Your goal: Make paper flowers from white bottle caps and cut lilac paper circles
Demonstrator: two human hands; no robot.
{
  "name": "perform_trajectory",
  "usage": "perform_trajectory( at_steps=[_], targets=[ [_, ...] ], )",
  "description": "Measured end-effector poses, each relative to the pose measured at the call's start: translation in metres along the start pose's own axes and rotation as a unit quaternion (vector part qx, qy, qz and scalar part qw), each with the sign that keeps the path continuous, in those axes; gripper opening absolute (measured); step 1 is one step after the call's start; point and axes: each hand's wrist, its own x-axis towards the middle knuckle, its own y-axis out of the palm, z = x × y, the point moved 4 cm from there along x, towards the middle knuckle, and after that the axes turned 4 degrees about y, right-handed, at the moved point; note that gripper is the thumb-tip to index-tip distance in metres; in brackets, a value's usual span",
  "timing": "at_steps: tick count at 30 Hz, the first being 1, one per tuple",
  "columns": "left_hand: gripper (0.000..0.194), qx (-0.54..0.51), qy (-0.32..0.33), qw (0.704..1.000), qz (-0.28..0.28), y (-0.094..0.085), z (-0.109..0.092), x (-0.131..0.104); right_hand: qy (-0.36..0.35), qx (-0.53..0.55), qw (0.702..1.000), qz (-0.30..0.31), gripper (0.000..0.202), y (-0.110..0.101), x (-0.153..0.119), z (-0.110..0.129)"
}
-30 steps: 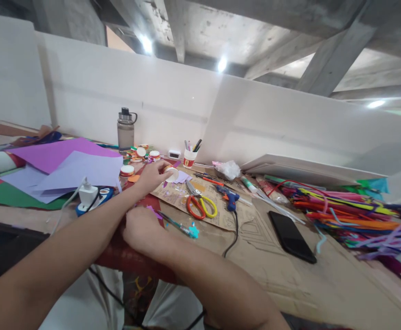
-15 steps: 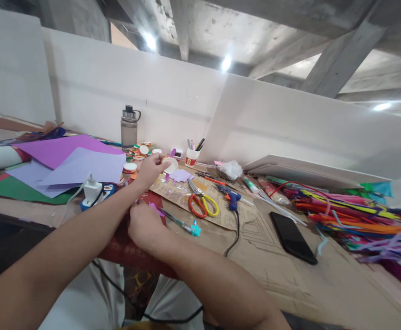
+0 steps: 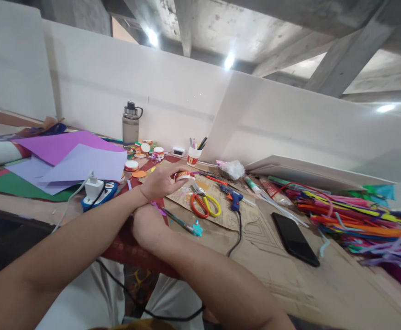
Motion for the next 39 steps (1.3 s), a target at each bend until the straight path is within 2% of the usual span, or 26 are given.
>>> perform_trajectory(
  at_steps=[4,8,11,15,17,19,21,23,27,30,33,36,39],
  targets=[
    [0.022,0.048,0.038,0.998,-0.029,-0.005,0.000,0.002,0.010,-0.002,1.000,-0.025,0.036,0.001,0.002,-0.003],
    [0.021,0.049,0.054,0.997,-0.039,-0.007,-0.001,0.003,0.017,-0.005,0.999,-0.027,0.032,-0.001,0.002,-0.003],
    [0.019,0.026,0.021,0.997,-0.066,-0.011,0.001,0.004,0.012,0.016,0.999,-0.046,0.032,-0.002,0.001,-0.003],
    [0.020,-0.048,-0.064,0.984,-0.162,-0.024,0.014,0.008,-0.012,0.068,0.994,-0.084,0.028,-0.006,0.000,-0.003],
    [0.022,-0.134,-0.112,0.961,-0.215,-0.032,0.027,0.010,-0.025,0.095,0.991,-0.086,0.023,-0.013,0.002,-0.006],
    [0.023,-0.220,-0.161,0.926,-0.259,-0.039,0.041,0.012,-0.041,0.128,0.986,-0.096,0.018,-0.027,0.005,-0.013],
    [0.023,-0.280,-0.199,0.886,-0.311,-0.046,0.053,0.012,-0.047,0.157,0.978,-0.130,0.016,-0.046,0.009,-0.027],
    [0.021,-0.320,-0.222,0.854,-0.344,-0.051,0.060,0.011,-0.025,0.181,0.969,-0.166,0.014,-0.067,0.013,-0.049],
    [0.019,-0.364,-0.254,0.821,-0.358,-0.050,0.065,0.009,0.044,0.278,0.929,-0.241,0.011,-0.102,0.015,-0.096],
    [0.020,-0.379,-0.298,0.815,-0.321,-0.039,0.069,0.007,0.121,0.371,0.891,-0.234,0.010,-0.115,0.009,-0.126],
    [0.021,-0.360,-0.336,0.818,-0.298,-0.031,0.076,0.005,0.171,0.419,0.853,-0.262,0.007,-0.126,-0.004,-0.151],
    [0.019,-0.325,-0.353,0.829,-0.287,-0.027,0.083,0.002,0.198,0.451,0.806,-0.328,0.011,-0.131,-0.017,-0.177],
    [0.019,-0.280,-0.384,0.843,-0.250,-0.017,0.089,-0.004,0.204,0.503,0.749,-0.380,0.017,-0.121,-0.021,-0.200]
  ],
)
